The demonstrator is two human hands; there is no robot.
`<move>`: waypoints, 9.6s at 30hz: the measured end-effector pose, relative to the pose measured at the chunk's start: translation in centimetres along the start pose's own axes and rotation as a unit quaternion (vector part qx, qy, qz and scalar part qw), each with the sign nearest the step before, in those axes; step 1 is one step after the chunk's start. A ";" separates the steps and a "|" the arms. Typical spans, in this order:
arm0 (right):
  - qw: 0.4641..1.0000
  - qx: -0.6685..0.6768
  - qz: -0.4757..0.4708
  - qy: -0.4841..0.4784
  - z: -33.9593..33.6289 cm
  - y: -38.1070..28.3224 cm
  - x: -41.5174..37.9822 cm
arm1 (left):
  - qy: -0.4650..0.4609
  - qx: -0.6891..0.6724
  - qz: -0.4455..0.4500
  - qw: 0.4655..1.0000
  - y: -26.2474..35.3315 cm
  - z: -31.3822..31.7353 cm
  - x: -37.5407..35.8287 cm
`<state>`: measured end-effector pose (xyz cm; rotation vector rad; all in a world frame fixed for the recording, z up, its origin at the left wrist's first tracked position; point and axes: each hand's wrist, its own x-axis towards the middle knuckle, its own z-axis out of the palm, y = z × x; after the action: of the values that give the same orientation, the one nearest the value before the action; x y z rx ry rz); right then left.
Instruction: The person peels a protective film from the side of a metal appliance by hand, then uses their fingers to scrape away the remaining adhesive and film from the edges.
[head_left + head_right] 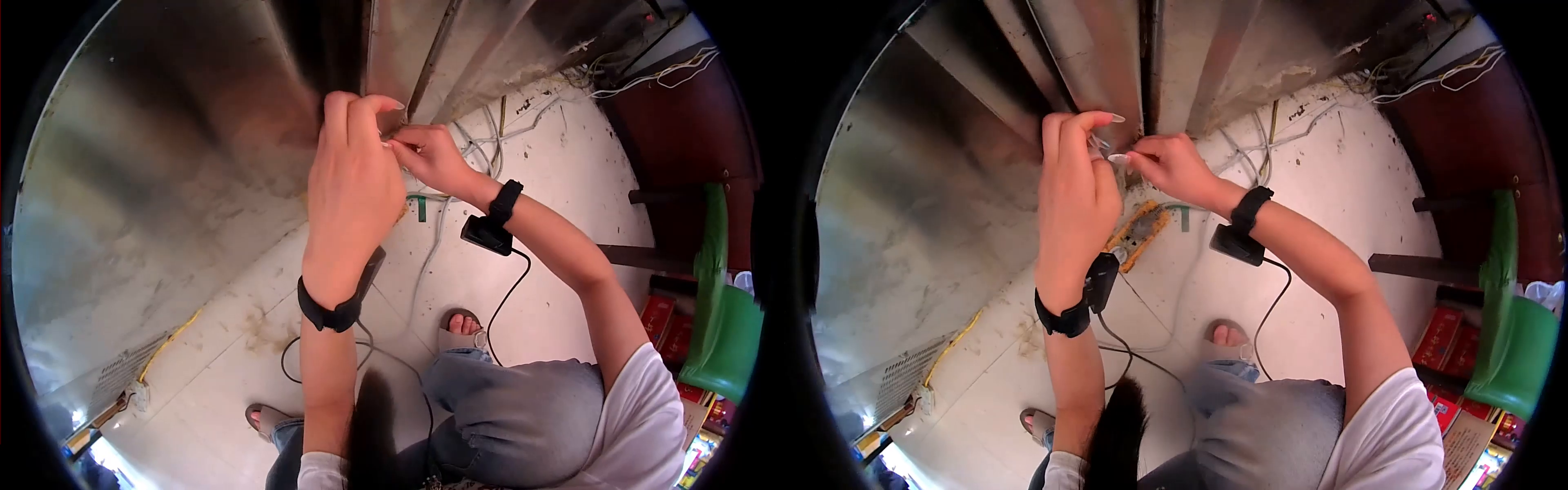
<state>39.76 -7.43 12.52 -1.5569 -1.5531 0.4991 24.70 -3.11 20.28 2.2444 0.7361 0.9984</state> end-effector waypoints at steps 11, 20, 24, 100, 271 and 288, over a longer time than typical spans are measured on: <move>0.979 -0.052 -0.095 -0.174 2.9 -1.8 -2.8 | 0.043 -0.027 0.007 0.999 -2.2 0.1 -4.0; 0.979 -0.141 0.132 -0.060 0.9 0.7 -3.0 | 0.011 0.229 -0.199 0.953 -6.6 7.7 -8.9; 0.976 -0.148 0.141 -0.070 3.1 0.9 -2.4 | -0.040 0.278 -0.240 0.929 -9.2 10.7 -8.0; 0.953 -0.082 0.057 0.285 4.8 0.1 -2.9 | -0.126 0.392 0.048 0.910 0.1 -0.4 -3.0; 0.973 0.076 0.202 0.082 10.0 3.1 -4.4 | 0.040 0.058 -0.288 0.955 -7.0 5.8 -10.1; 0.948 0.168 0.266 0.056 9.6 2.5 -4.5 | 0.039 0.083 -0.310 0.946 -6.8 5.9 -9.9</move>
<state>33.11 -8.64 3.96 -1.6864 -0.8889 0.9057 21.97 -6.67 7.70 1.9012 1.4890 0.7282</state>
